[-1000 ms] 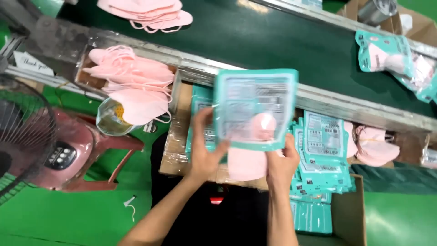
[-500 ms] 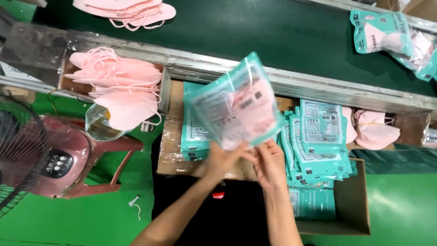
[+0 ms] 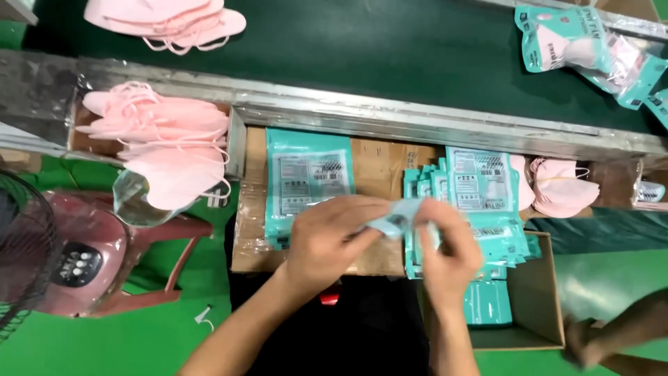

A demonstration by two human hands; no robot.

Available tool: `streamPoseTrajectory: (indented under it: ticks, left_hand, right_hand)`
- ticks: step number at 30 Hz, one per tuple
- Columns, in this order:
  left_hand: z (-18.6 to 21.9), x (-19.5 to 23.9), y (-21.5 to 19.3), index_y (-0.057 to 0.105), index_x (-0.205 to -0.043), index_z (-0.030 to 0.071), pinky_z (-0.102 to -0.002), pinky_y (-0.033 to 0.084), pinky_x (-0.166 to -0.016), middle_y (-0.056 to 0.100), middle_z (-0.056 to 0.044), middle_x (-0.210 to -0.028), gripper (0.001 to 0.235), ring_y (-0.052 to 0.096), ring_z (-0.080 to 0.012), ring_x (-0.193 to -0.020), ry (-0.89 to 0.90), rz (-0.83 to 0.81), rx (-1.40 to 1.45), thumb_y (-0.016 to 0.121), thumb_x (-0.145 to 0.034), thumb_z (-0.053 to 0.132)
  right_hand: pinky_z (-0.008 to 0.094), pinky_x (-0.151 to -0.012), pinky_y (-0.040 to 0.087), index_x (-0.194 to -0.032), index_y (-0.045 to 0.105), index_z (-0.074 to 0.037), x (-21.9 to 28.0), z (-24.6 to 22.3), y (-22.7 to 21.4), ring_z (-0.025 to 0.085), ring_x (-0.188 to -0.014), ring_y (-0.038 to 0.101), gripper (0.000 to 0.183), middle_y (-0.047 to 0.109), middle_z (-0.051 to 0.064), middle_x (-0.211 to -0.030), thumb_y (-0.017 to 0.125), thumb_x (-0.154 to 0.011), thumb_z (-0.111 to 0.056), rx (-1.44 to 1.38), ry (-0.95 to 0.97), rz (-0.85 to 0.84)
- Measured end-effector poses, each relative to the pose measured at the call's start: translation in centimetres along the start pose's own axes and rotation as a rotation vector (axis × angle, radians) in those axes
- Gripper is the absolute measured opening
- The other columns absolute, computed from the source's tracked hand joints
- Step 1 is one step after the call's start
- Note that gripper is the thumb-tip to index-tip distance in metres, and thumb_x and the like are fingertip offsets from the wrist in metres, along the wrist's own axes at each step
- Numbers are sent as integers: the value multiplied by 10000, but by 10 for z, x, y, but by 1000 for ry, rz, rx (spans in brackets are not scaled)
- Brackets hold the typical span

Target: Manually packaging stacks of face masks into plastic bags at a production line workstation.

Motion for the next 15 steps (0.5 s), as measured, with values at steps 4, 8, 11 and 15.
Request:
streamPoseTrajectory:
  ticks: [4, 8, 11, 15]
  left_hand:
    - [-36, 26, -3, 737, -1120, -5, -305, 608, -871, 778, -123, -1084, 218, 759, -213, -972, -306, 173, 328, 710, -904, -10]
    - [-54, 43, 3, 762, -1027, -3, -253, 580, -731, 790, -93, -946, 112, 749, -137, -828, -422, 185, 228, 698, -935, 7]
    - [-53, 36, 3, 750, -1002, -12, -283, 582, -778, 778, -97, -938, 95, 738, -148, -857, -421, 178, 280, 701, -923, 10]
    - [-41, 29, 11, 726, -956, -7, -308, 592, -848, 766, -98, -995, 66, 742, -165, -928, -299, 100, 196, 720, -892, 10]
  right_hand:
    - [274, -861, 498, -1199, 596, 33, 4, 45, -16, 133, -984, 594, 335, 630, 46, -1124, 579, -874, 107, -267, 181, 221]
    - [213, -687, 400, -1100, 672, 43, 37, 114, -11, 63, -777, 501, 100, 633, 28, -978, 621, -1015, 51, -588, 474, 222]
    - [220, -684, 407, -1057, 690, 45, 32, 112, -3, 71, -756, 508, 59, 628, 38, -930, 636, -1044, 26, -671, 533, 238]
    - [262, -827, 504, -994, 668, 9, 23, 94, 14, 125, -893, 603, 31, 658, 72, -990, 640, -985, 18, -834, 481, 149]
Point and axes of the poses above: each hand's wrist, its own x-axis away from the middle knuckle, its own y-axis out of the palm, z = x × y, the point moved 8 cm from there along -x, towards the middle knuckle
